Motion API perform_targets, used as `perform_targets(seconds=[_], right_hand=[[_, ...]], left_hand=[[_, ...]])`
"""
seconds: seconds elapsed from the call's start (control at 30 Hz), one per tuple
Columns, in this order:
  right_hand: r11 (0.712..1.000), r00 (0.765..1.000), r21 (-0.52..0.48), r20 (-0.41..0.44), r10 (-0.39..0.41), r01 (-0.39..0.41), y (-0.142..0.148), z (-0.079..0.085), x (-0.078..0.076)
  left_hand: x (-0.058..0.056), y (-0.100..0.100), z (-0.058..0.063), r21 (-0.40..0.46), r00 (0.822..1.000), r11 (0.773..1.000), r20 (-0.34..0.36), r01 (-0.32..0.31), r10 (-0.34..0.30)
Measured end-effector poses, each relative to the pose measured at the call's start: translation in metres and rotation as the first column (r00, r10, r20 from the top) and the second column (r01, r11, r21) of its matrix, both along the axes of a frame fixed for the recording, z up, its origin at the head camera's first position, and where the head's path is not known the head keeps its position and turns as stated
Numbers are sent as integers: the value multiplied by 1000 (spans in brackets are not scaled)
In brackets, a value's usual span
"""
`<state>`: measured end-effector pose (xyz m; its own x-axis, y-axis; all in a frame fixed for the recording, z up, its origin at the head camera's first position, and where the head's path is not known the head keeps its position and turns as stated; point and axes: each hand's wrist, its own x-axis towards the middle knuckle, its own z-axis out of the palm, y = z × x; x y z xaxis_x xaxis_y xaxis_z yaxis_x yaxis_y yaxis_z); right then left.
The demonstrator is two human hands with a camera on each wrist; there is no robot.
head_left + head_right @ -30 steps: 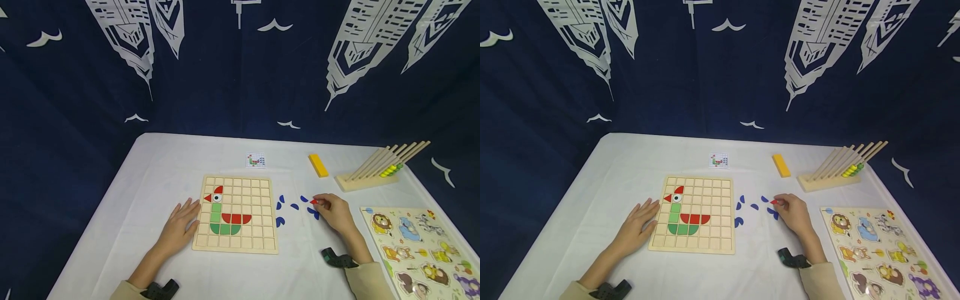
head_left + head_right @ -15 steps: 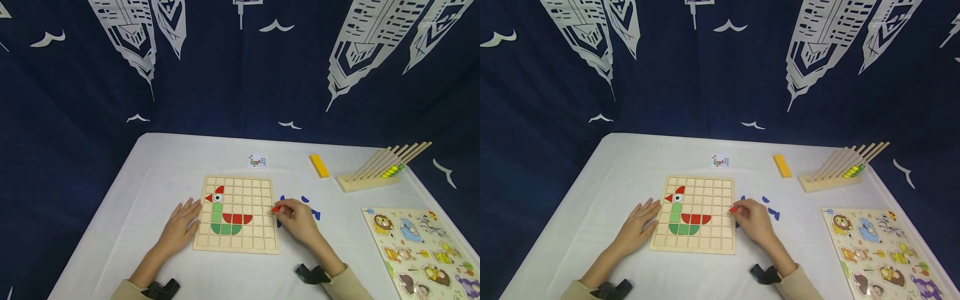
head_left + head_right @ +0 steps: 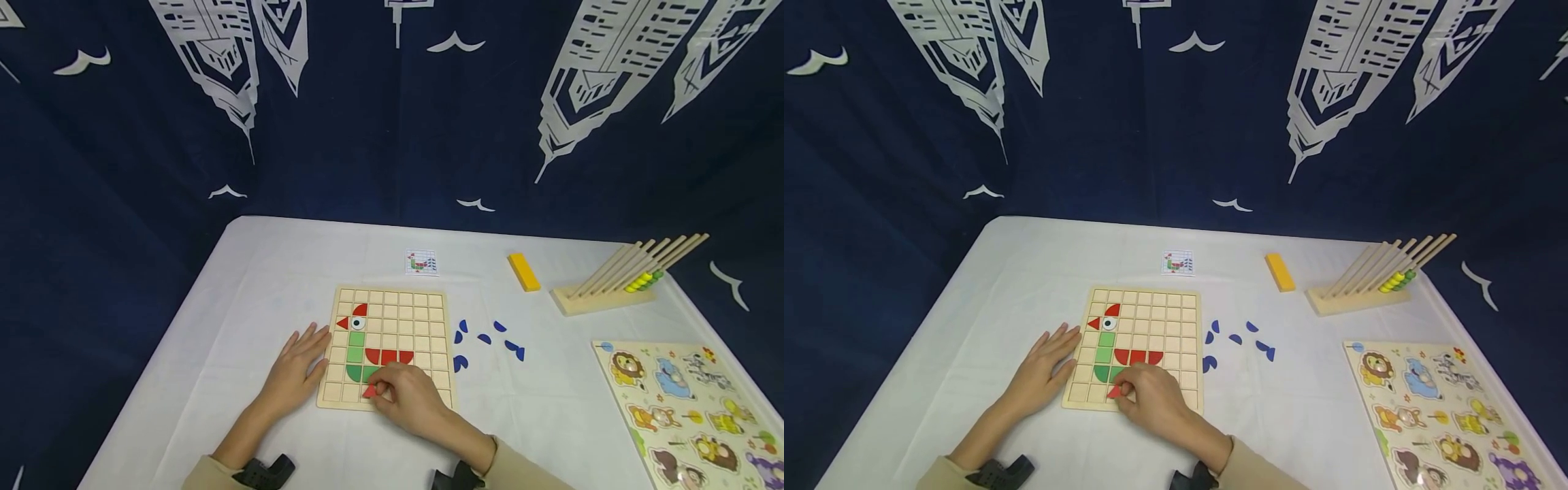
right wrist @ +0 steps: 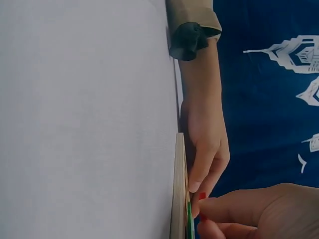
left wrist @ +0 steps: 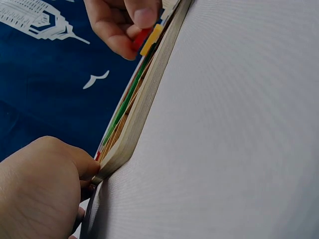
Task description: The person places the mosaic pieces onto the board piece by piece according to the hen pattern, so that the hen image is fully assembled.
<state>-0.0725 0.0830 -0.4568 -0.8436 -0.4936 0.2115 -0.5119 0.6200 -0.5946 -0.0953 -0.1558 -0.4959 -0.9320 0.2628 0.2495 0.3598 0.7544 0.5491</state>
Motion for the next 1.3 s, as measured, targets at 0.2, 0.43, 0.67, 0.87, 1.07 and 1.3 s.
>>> perform_targets(seconds=[0.2,0.43,0.67,0.87,1.07,1.3], right_hand=[[1000,999,-21,49,12,-11,-1,-4,1],[1000,998,-18,50,27,-26,-2,-6,1],[999,997,-37,68,32,-29,-1,-6,2],[998,997,-50,70,43,-40,1,-4,2],[997,1000,-74,10,28,-27,19,3,1],[977,976,-125,-111,-185,171,80,10,-17]], left_hand=[[0,-1,-1,-4,1000,1000,-6,2,-2],[0,-1,-1,5,1000,1000,-7,3,-3],[1,-1,-2,8,1000,1000,-29,9,-9],[1,0,-2,9,999,1000,-44,10,-10],[0,2,0,7,999,1000,-51,13,-13],[0,1,0,1,1000,1000,-16,3,-3]])
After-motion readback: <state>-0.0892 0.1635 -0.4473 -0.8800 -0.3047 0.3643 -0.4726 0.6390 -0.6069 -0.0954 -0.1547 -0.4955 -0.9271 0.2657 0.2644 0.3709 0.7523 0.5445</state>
